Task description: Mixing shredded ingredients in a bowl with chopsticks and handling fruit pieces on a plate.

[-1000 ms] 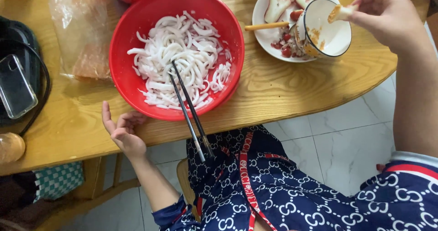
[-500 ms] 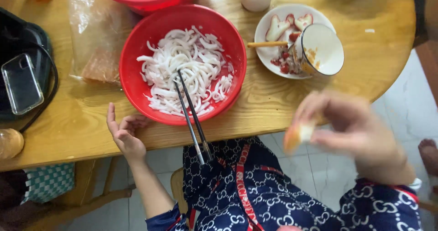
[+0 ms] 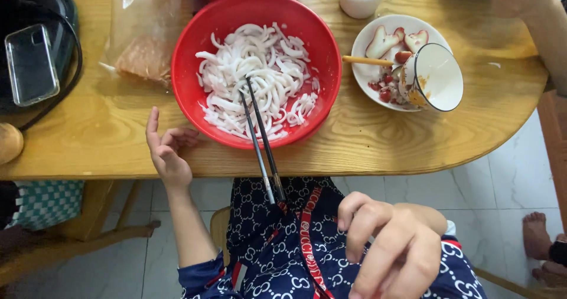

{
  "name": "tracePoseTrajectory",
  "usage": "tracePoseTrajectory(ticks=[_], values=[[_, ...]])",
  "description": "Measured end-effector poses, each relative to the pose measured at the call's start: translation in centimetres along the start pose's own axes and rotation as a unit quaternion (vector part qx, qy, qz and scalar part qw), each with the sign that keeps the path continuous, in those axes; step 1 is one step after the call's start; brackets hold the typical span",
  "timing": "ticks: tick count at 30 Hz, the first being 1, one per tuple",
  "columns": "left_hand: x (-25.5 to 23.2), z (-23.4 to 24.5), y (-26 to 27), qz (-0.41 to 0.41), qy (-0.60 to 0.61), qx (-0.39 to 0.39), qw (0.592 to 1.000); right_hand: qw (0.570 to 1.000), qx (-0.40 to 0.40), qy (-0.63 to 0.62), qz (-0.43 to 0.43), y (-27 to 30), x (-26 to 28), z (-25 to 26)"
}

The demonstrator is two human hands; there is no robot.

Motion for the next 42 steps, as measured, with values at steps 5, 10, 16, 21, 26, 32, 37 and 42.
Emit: tracePoseTrajectory(ticks=[5, 10, 16, 21, 26, 32, 37, 42], values=[[0.6, 0.4, 0.2, -0.003, -0.004, 0.008, 1.000, 0.996, -0.070, 0.055, 0.020, 0.1, -0.1, -0.4], [0.9, 0.4, 0.3, 0.009, -0.003, 0.001, 1.000, 0.989, -0.107, 0.100, 0.008, 0.1, -0.2, 0.3], [0.9, 0.4, 0.6, 0.018, -0.012, -0.014, 1.000, 0.975, -0.163, 0.146, -0.022, 2.2, -1.7, 3.2], [0.9, 0.8, 0.2, -0.125, -0.047, -0.022, 0.991, 0.938, -0.285, 0.158, -0.121, 5.9, -4.4, 6.1], [-3.6, -0.3, 3.0, -0.401, -0.263, 0.044, 0.876, 0.850, -0.442, -0.054, -0.281, 11.8, -8.5, 8.8], [-9.0, -8.1, 3.8, -0.428, -0.309, 0.157, 0.835, 0.819, -0.497, -0.080, -0.275, 11.2, -11.7, 9.3], [-11.9, -9.9, 1.9, -0.456, -0.328, 0.097, 0.822, 0.862, -0.474, 0.010, -0.182, 6.7, -12.5, 10.8], [-13.9, -6.3, -2.6, -0.371, -0.353, 0.108, 0.852, 0.899, -0.400, 0.143, -0.106, 1.4, -13.7, 12.8]])
Point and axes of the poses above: each hand's wrist, its own y-axis away from the middle knuckle, its own z-axis out of the back of the hand, x = y × z, the point moved 1 cm from there along -y, towards the middle knuckle, and after that the axes turned 2 degrees about -y, right-handed, at the moved point
